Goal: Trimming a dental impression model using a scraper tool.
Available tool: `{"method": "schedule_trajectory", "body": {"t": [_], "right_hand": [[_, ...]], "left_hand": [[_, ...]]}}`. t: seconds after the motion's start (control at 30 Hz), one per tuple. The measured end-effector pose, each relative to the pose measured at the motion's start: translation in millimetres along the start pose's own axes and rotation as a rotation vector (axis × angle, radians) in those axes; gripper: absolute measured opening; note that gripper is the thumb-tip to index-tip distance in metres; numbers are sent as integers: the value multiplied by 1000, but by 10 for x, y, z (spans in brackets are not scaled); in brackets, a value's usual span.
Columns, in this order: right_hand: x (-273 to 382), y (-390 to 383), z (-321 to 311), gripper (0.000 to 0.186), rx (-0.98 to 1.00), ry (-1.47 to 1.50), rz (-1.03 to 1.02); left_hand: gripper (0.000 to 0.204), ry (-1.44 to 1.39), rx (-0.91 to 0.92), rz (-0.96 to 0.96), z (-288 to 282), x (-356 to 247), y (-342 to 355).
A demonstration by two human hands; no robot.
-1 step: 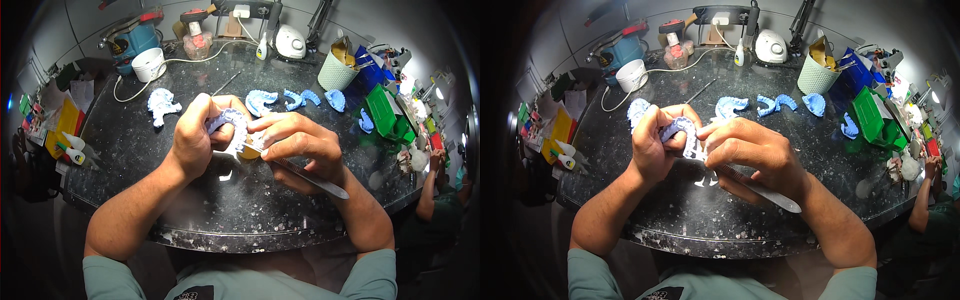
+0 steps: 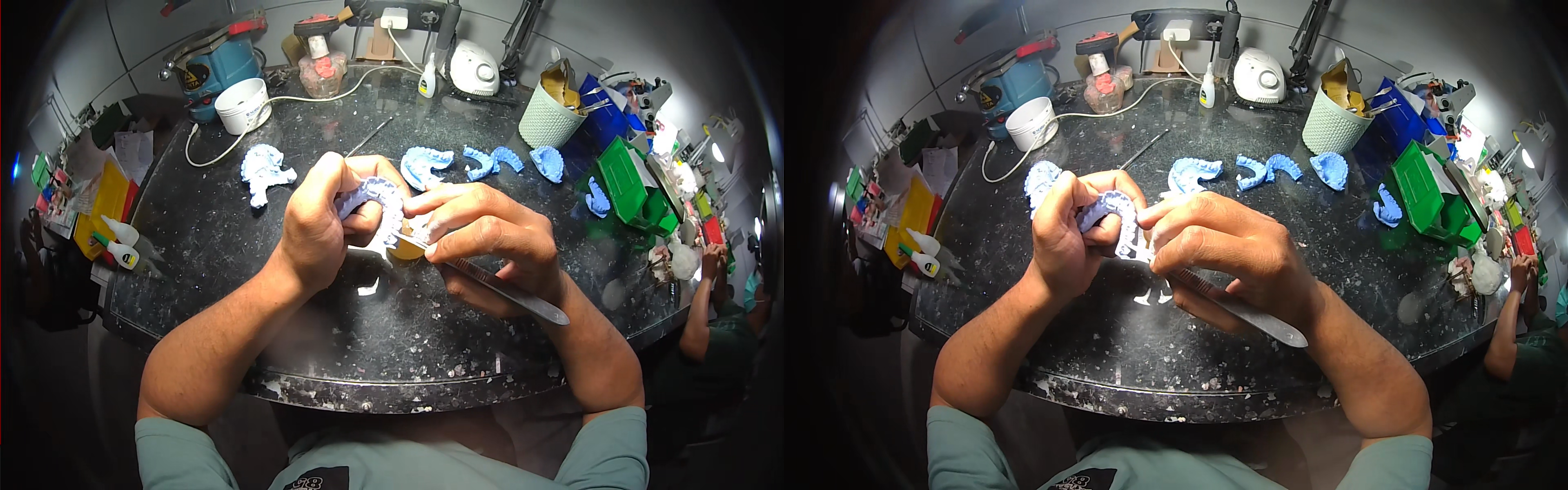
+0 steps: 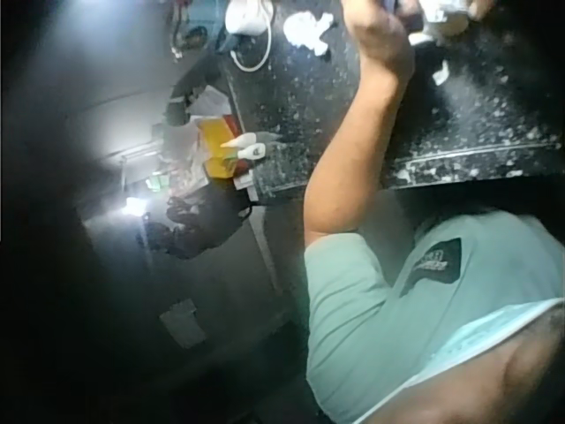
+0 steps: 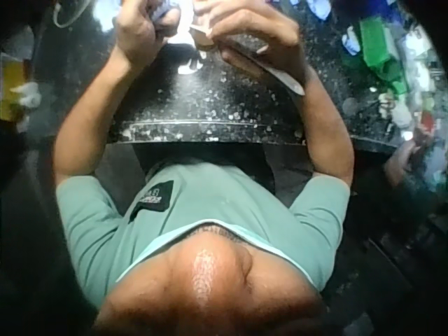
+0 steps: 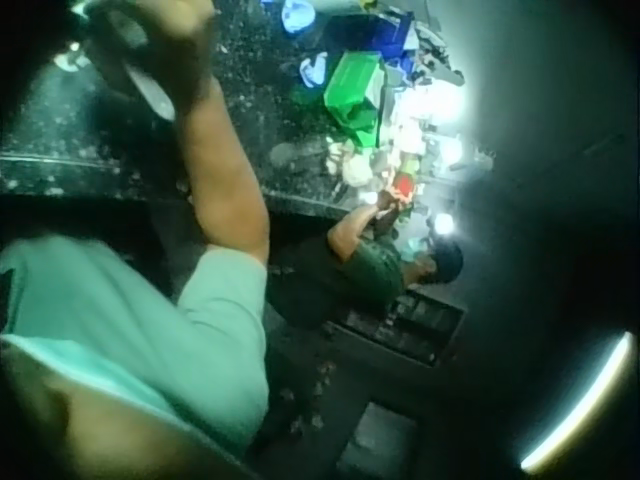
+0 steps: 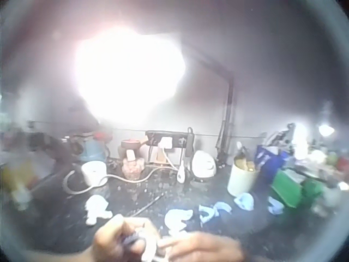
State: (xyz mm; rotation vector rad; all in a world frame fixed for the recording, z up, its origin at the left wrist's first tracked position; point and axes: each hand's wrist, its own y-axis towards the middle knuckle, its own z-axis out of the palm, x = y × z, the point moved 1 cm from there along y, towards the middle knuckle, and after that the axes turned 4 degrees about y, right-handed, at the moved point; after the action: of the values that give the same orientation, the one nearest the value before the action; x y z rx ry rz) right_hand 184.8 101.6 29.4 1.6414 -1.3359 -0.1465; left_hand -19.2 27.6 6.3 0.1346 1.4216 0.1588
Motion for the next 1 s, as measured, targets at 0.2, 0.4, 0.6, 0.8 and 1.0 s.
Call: {"method": "schedule_trajectory", "body": {"t": [0.2,0.4,0.6,0.8,1.0], "right_hand": [[7,-14,5,29,-2,2,18],[-12,-20,14,29,-18,12,14],[-11,-16,14,29,-3,6,13],[-3,-17,13,28,-22,4,14],[-7,-10,14,27,-14,-24,8]], "left_hand": [[51,-9,7,2,2,-6,-7],[52,-67,12,-33,1,-16,2],[54,-92,-11,-31,-12,10,12],[55,-114,6,-59,3,-11,-3],[55,-153,-8,-92,33,-25,5]]}}
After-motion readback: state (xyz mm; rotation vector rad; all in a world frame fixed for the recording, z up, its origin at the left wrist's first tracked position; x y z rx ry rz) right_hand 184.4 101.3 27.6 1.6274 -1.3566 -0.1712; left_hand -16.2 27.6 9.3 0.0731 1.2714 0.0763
